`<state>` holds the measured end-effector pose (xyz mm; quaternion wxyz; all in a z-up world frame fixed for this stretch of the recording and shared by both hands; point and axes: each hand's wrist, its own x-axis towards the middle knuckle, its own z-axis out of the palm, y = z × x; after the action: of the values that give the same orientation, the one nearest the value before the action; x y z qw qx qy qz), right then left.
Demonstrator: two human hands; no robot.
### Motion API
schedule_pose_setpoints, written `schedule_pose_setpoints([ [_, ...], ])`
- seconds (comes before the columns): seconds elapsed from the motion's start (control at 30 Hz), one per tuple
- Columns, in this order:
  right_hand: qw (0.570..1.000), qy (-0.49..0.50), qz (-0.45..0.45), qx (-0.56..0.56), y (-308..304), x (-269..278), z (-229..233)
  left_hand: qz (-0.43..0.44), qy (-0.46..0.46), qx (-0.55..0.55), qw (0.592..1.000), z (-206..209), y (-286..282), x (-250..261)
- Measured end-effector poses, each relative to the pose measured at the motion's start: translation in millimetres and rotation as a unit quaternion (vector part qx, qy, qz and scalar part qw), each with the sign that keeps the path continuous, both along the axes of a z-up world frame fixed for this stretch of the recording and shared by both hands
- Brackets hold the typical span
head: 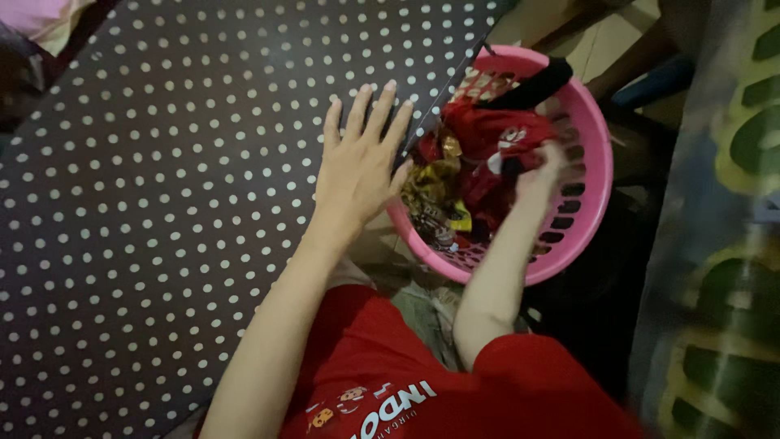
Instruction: The person folds several garments one at a time on a polka-dotted ironing board. Items include a white patterned shirt, a brown shirt, a black shirt, and a red t-shirt. Each garment is smoothed, folded, and placed on a growing stack to the left.
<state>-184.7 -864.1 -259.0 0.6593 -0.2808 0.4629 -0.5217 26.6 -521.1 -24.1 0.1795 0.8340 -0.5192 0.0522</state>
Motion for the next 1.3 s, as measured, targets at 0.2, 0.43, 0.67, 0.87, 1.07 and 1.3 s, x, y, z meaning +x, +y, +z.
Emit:
schedule_pose_setpoints([
  [0.2, 0.925, -0.162, 0.139, -0.315, 41.3, 27.6, 193.2, -0.028, 0.057, -0.028, 0.998, 13.3, 4.3, 5.7],
  [0.43, 0.745, -0.128, 0.518, -0.400, 235.7, 167.2, 366.1, -0.093, 0.457, -0.321, 0.824, 27.3, 17.2, -1.8],
  [0.67, 0.522, -0.045, 0.611, -0.593, 296.3, 194.1, 376.1, 0.166, 0.515, -0.622, 0.566, 15.7, 169.3, 69.5],
  [0.87, 0.598, 0.214, 0.550, -0.543, 281.4, 184.0, 304.1, 0.318, 0.552, -0.462, 0.617, 2.7, 248.4, 34.4],
  [1.07, 0.566, 0.309, 0.610, -0.460, 305.6, 173.2, 249.8, 0.331, 0.478, -0.486, 0.653, 4.5, 289.7, 16.2],
  [1.3, 0.593, 0.224, 0.565, -0.528, 323.7, 180.3, 260.5, 0.502, -0.028, -0.419, 0.756, 25.8, 394.2, 5.9],
])
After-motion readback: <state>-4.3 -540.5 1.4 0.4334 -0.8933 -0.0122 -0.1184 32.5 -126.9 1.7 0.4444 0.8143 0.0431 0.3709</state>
